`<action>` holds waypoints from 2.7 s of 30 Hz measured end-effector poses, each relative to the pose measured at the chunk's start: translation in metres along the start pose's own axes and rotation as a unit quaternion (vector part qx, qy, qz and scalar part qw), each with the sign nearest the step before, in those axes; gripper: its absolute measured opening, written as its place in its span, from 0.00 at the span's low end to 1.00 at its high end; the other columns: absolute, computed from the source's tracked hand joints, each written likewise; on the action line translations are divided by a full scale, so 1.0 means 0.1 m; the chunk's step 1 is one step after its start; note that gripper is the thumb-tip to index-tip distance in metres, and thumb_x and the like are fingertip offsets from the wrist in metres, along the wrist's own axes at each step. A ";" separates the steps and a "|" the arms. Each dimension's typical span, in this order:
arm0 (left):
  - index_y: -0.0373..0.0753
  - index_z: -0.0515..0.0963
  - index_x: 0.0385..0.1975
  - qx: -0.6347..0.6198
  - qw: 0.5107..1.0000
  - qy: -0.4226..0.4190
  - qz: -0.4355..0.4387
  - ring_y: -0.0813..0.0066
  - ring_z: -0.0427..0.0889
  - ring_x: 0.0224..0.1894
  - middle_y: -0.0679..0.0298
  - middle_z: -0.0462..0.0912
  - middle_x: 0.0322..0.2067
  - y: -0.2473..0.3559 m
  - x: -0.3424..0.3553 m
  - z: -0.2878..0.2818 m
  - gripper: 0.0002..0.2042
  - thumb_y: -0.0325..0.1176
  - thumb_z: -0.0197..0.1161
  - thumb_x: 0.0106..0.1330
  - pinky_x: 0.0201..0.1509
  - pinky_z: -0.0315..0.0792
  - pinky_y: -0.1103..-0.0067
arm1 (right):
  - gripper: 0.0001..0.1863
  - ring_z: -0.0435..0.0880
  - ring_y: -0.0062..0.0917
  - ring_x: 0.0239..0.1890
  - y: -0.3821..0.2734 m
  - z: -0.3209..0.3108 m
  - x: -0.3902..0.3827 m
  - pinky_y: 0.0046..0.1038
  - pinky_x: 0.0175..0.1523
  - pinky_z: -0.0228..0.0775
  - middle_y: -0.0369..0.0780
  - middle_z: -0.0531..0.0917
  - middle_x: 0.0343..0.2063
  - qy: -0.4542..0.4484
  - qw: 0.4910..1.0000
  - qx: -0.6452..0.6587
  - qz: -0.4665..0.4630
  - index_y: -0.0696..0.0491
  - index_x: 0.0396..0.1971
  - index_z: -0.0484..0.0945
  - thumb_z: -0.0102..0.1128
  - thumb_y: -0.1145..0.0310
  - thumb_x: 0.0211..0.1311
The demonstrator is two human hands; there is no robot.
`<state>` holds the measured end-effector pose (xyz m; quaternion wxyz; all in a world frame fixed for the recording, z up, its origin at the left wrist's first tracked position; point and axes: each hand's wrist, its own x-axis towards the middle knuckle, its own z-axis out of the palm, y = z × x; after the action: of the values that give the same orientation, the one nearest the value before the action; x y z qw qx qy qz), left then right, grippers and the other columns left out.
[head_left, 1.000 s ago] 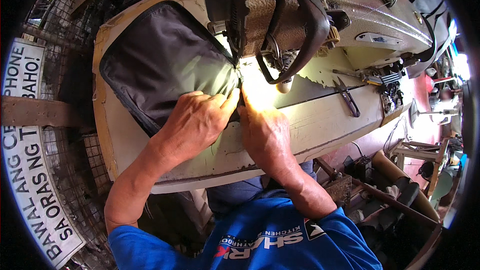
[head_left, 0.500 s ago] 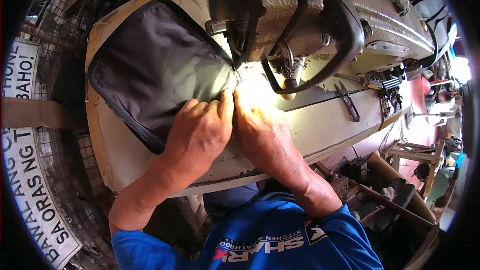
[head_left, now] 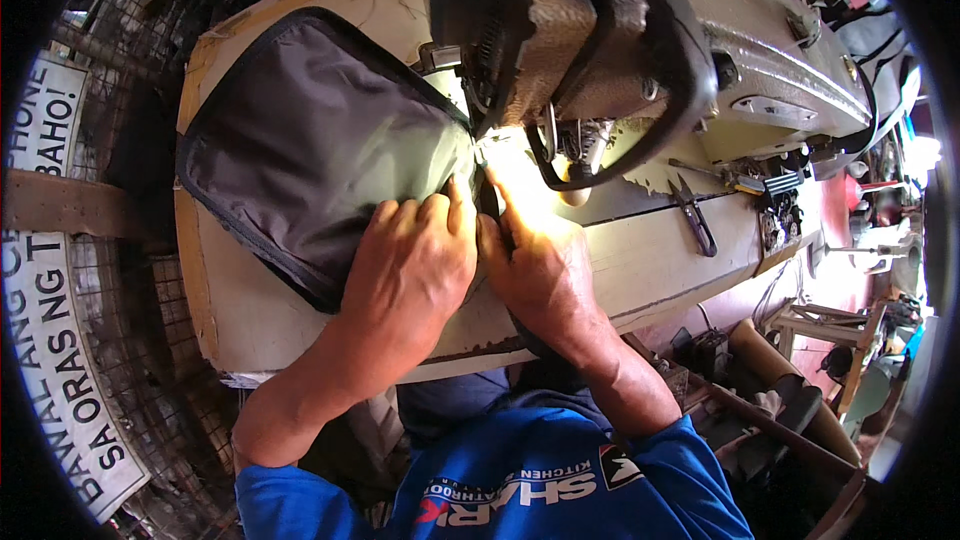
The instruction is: Sewing a black leather bag or pouch using an industrial sewing machine.
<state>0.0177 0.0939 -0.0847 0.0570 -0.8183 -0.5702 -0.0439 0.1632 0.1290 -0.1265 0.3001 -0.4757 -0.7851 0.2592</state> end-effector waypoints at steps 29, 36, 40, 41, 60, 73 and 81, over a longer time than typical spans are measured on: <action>0.38 0.82 0.28 0.040 0.997 -0.062 -0.030 0.71 0.77 0.33 0.63 0.74 0.29 0.31 -0.03 -0.04 0.05 0.28 0.61 0.55 0.40 0.69 0.74 | 0.11 0.79 0.50 0.34 0.12 -0.08 0.16 0.44 0.39 0.74 0.52 0.77 0.32 -0.074 0.987 -0.027 -0.143 0.60 0.39 0.71 0.57 0.74 0.57; 0.39 0.78 0.34 0.065 0.995 -0.024 -0.065 0.72 0.77 0.33 0.64 0.74 0.29 0.36 0.00 0.04 0.06 0.30 0.59 0.58 0.40 0.69 0.74 | 0.19 0.80 0.50 0.32 0.18 -0.15 0.09 0.44 0.38 0.74 0.53 0.80 0.30 -0.073 0.995 0.060 -0.044 0.60 0.50 0.72 0.59 0.70 0.60; 0.40 0.76 0.33 0.081 0.994 -0.048 -0.051 0.73 0.77 0.32 0.64 0.73 0.27 0.34 -0.12 -0.06 0.03 0.30 0.58 0.61 0.40 0.69 0.75 | 0.23 0.68 0.26 0.20 0.12 -0.15 0.02 0.30 0.29 0.66 0.41 0.73 0.17 -0.064 0.988 0.131 0.042 0.60 0.54 0.75 0.65 0.75 0.57; 0.40 0.76 0.32 0.057 0.997 -0.040 -0.044 0.72 0.77 0.31 0.64 0.73 0.27 0.31 -0.14 -0.04 0.03 0.29 0.58 0.61 0.40 0.70 0.75 | 0.22 0.68 0.27 0.19 0.09 -0.18 0.01 0.31 0.28 0.65 0.42 0.73 0.17 -0.072 0.989 0.123 0.045 0.60 0.53 0.75 0.65 0.75 0.57; 0.37 0.79 0.23 -0.062 0.995 -0.027 -0.077 0.67 0.82 0.30 0.60 0.76 0.25 0.44 -0.08 0.04 0.01 0.25 0.62 0.51 0.37 0.75 0.73 | 0.11 0.80 0.56 0.38 0.23 -0.20 0.17 0.44 0.41 0.74 0.56 0.79 0.32 -0.158 0.976 0.019 -0.150 0.63 0.39 0.70 0.56 0.77 0.56; 0.36 0.78 0.31 0.024 0.994 0.030 -0.098 0.67 0.70 0.38 0.61 0.71 0.30 0.48 -0.14 -0.11 0.06 0.28 0.60 0.55 0.47 0.64 0.69 | 0.15 0.80 0.53 0.37 0.15 -0.44 -0.01 0.46 0.41 0.72 0.56 0.80 0.30 -0.167 0.983 0.066 0.047 0.63 0.38 0.75 0.61 0.67 0.56; 0.32 0.79 0.37 0.013 0.993 0.097 -0.064 0.66 0.75 0.34 0.58 0.74 0.36 0.44 -0.23 0.17 0.09 0.27 0.61 0.57 0.39 0.72 0.73 | 0.14 0.79 0.53 0.36 0.14 -0.35 -0.13 0.47 0.41 0.71 0.55 0.81 0.29 -0.165 0.980 0.099 0.056 0.60 0.39 0.75 0.61 0.67 0.57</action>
<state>0.0507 0.0602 -0.1064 0.1195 -0.7712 -0.6137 -0.1196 0.2017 0.1276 -0.1152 0.1974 -0.4377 -0.7664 0.4267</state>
